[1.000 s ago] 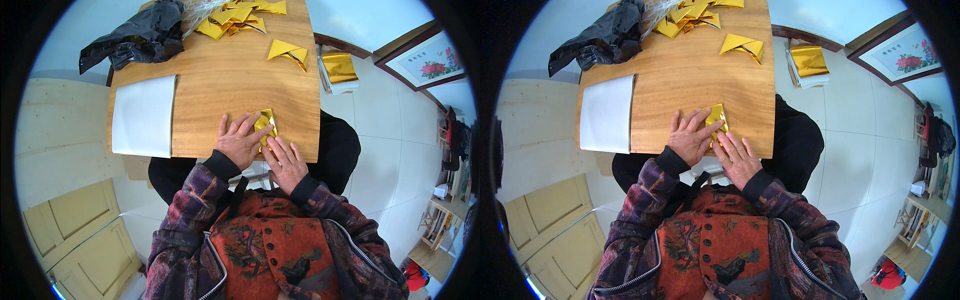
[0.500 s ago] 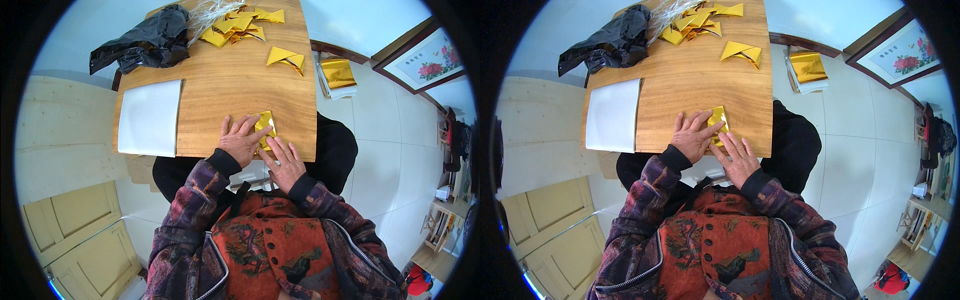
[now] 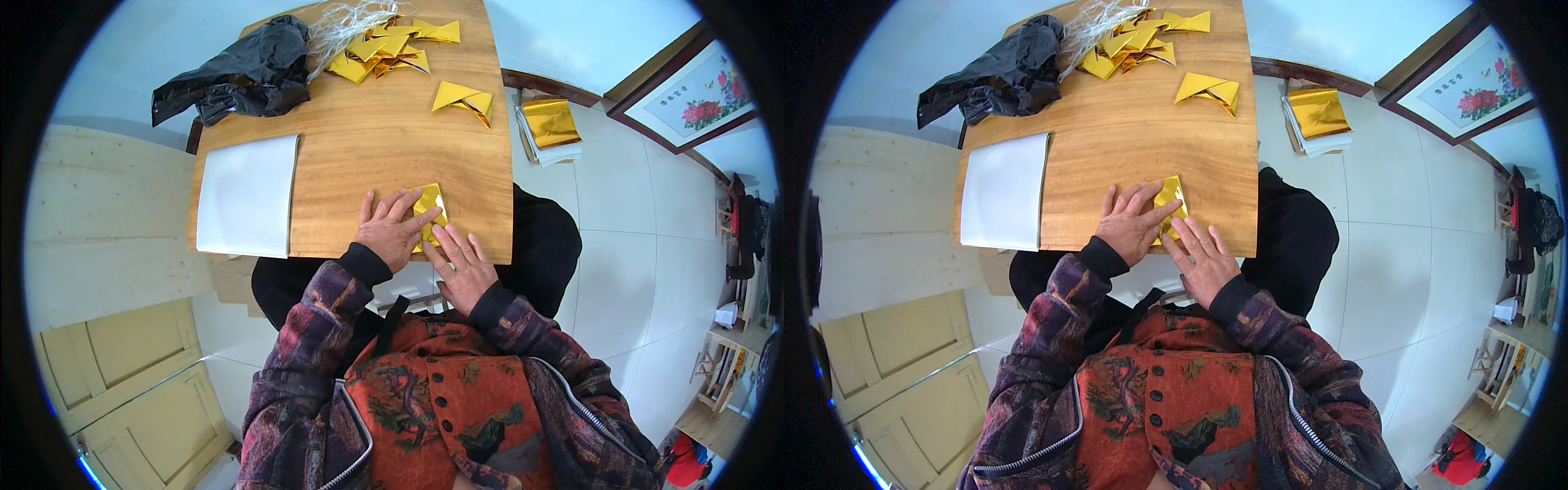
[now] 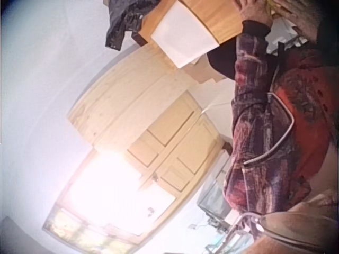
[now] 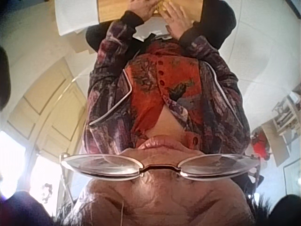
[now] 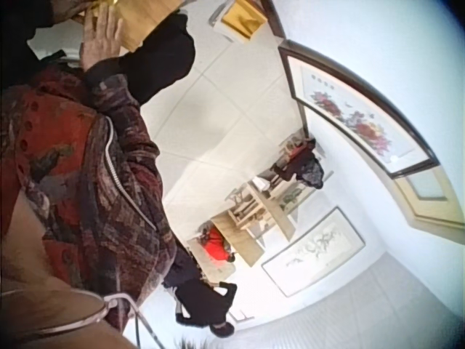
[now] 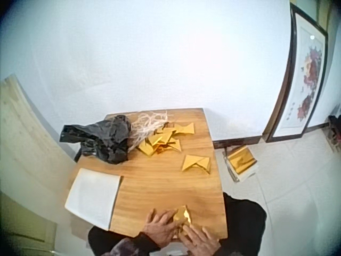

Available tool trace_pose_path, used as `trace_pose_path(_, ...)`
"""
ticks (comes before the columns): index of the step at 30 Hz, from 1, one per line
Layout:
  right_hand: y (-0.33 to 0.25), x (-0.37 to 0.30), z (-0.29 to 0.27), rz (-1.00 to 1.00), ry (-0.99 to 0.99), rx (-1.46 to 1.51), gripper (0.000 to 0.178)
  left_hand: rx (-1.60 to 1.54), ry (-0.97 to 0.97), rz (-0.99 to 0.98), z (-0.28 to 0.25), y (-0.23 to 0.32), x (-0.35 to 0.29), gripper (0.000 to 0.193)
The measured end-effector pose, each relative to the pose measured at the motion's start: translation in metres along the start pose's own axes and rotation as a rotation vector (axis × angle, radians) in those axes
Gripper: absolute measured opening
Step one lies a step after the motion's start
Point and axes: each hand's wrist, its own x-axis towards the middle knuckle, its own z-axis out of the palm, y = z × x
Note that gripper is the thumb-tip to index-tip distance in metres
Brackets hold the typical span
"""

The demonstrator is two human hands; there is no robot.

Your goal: The person folds a square sheet of gold paper into a triangular packet by hand. They make a series of creases, fold the corners inward, and tuck flaps to form a sealed packet, then place it on the table.

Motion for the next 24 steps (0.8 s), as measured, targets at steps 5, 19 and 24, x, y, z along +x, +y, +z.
trace_pose_path(5, 0.000, 0.002, 0.011, -0.032, 0.084, -0.134, 0.078, -0.010, 0.004, -0.005, 0.001, 0.000, 0.002, 0.048)
trace_pose_path(19, -0.004, -0.001, 0.008, 0.024, 0.014, -0.060, 0.086, -0.003, 0.023, -0.020, 0.001, 0.002, 0.001, 0.050)
trace_pose_path(24, 0.002, 0.004, -0.010, 0.039, -0.055, 0.088, 0.089, 0.000, 0.030, -0.021, 0.001, 0.003, 0.000, 0.050)
